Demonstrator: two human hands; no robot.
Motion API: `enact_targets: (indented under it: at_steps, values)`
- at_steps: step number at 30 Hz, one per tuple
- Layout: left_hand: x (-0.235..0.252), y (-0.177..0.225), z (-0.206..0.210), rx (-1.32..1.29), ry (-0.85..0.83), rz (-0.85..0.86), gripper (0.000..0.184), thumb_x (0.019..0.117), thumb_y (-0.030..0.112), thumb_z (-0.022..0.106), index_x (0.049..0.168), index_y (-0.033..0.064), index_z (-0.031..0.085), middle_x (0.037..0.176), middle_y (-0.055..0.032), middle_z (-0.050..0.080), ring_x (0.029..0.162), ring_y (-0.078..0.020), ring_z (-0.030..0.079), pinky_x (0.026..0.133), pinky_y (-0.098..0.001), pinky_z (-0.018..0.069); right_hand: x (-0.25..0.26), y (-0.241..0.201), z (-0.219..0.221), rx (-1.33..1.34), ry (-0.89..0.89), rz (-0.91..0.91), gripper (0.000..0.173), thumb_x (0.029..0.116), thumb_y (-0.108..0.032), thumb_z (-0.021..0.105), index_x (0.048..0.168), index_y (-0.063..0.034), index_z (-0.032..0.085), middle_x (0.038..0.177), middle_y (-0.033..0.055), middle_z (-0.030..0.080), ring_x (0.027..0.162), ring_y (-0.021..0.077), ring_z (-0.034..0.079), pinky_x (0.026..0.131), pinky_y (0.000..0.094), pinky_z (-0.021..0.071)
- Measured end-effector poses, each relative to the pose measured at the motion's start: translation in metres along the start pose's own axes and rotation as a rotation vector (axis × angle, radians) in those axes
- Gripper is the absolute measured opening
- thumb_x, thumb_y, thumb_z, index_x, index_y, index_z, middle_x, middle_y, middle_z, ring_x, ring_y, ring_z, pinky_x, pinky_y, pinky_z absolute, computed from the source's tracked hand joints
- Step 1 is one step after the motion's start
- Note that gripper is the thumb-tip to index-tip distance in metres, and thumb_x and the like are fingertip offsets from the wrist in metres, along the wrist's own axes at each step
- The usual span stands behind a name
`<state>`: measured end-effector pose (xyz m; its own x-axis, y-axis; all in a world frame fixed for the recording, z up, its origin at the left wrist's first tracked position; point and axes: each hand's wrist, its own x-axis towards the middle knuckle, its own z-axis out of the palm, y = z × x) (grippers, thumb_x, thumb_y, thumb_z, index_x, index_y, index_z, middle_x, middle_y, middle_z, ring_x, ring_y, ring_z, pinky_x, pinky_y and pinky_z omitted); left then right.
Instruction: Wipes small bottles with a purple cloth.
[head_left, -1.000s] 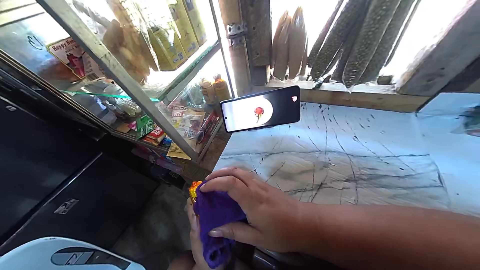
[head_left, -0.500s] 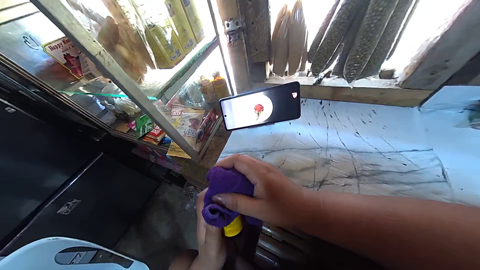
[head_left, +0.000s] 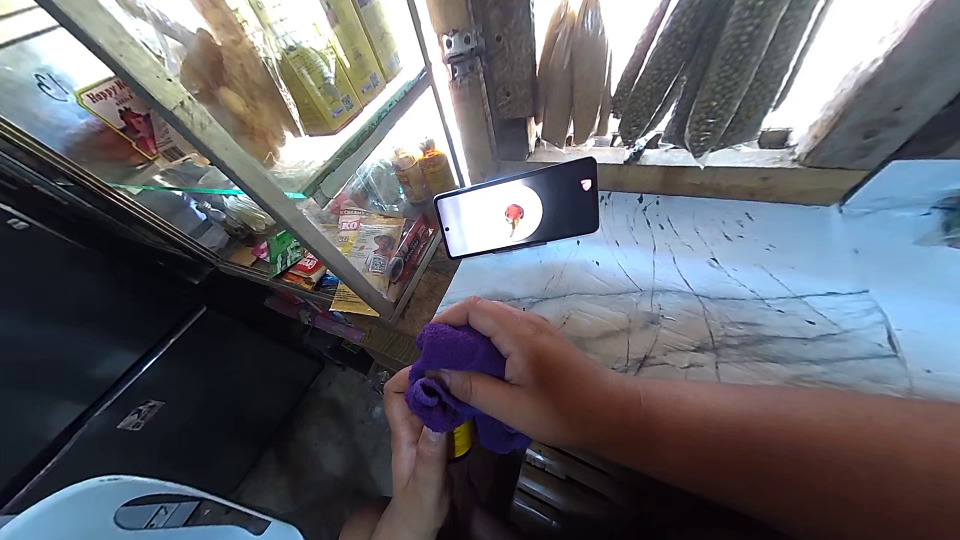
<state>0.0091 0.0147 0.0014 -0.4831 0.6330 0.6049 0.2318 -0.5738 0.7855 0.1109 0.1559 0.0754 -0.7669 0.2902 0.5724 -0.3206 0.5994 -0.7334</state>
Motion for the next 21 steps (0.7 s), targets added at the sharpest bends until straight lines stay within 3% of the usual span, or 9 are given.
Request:
enact_targets:
  at_steps: [4, 8, 10, 13, 16, 21]
  values:
    - [0.0013, 0.0004, -0.0024, -0.036, -0.024, -0.021, 0.040, 0.1036, 0.043, 0.053, 0.135, 0.0181, 0.047, 0.125, 0.0086, 0.063, 0.114, -0.0005, 0.061, 0.099, -0.0218, 0.0511, 0.0008, -0.0013, -0.0022, 0.003, -0.017, 0.043, 0.031, 0.0982, -0.030, 0.066, 0.121, -0.0094, 0.066, 0.099, -0.0002, 0.069, 0.091, 0.0025, 0.066, 0.081, 0.0229, 0.0562]
    - [0.0009, 0.0009, -0.0054, -0.195, -0.024, -0.098, 0.037, 0.1036, 0.045, 0.052, 0.129, 0.0173, 0.053, 0.107, 0.0040, 0.068, 0.086, -0.0017, 0.066, 0.072, -0.0185, 0.0556, 0.0022, -0.0015, -0.0034, 0.038, -0.029, 0.064, 0.029, 0.0973, -0.026, 0.068, 0.121, -0.0102, 0.066, 0.098, -0.0008, 0.069, 0.089, 0.0016, 0.066, 0.079, 0.0217, 0.0566]
    - [0.0013, 0.0025, -0.0076, -0.265, -0.045, -0.127, 0.036, 0.1042, 0.044, 0.051, 0.129, 0.0176, 0.055, 0.105, 0.0018, 0.069, 0.083, -0.0041, 0.067, 0.069, -0.0198, 0.0562, 0.0022, -0.0011, -0.0031, 0.047, -0.031, 0.062, 0.029, 0.0969, -0.026, 0.068, 0.121, -0.0106, 0.066, 0.099, -0.0010, 0.069, 0.090, 0.0011, 0.066, 0.079, 0.0212, 0.0567]
    - [0.0013, 0.0028, -0.0096, -0.288, -0.062, -0.128, 0.036, 0.1044, 0.043, 0.051, 0.130, 0.0178, 0.055, 0.106, 0.0012, 0.069, 0.085, -0.0047, 0.067, 0.070, -0.0204, 0.0566, 0.0020, -0.0005, -0.0029, 0.040, -0.030, 0.050, 0.030, 0.0961, -0.025, 0.069, 0.122, -0.0106, 0.066, 0.100, -0.0013, 0.070, 0.091, 0.0011, 0.066, 0.079, 0.0208, 0.0565]
    - [0.0002, 0.0011, -0.0084, -0.117, -0.028, -0.056, 0.036, 0.1043, 0.045, 0.050, 0.129, 0.0198, 0.054, 0.110, 0.0061, 0.066, 0.088, -0.0007, 0.065, 0.072, -0.0177, 0.0551, 0.0021, 0.0004, -0.0028, 0.050, -0.028, 0.041, 0.032, 0.0949, -0.027, 0.071, 0.122, -0.0103, 0.067, 0.102, -0.0016, 0.070, 0.092, -0.0002, 0.066, 0.080, 0.0189, 0.0558]
    - [0.0051, 0.0044, -0.0058, 0.201, -0.016, 0.084, 0.034, 0.1045, 0.046, 0.050, 0.132, 0.0259, 0.051, 0.122, 0.0158, 0.062, 0.112, 0.0041, 0.060, 0.096, -0.0174, 0.0503, 0.0021, 0.0012, -0.0022, 0.050, -0.034, 0.037, 0.033, 0.0930, -0.027, 0.073, 0.121, -0.0104, 0.067, 0.102, -0.0014, 0.070, 0.093, 0.0000, 0.066, 0.081, 0.0190, 0.0558]
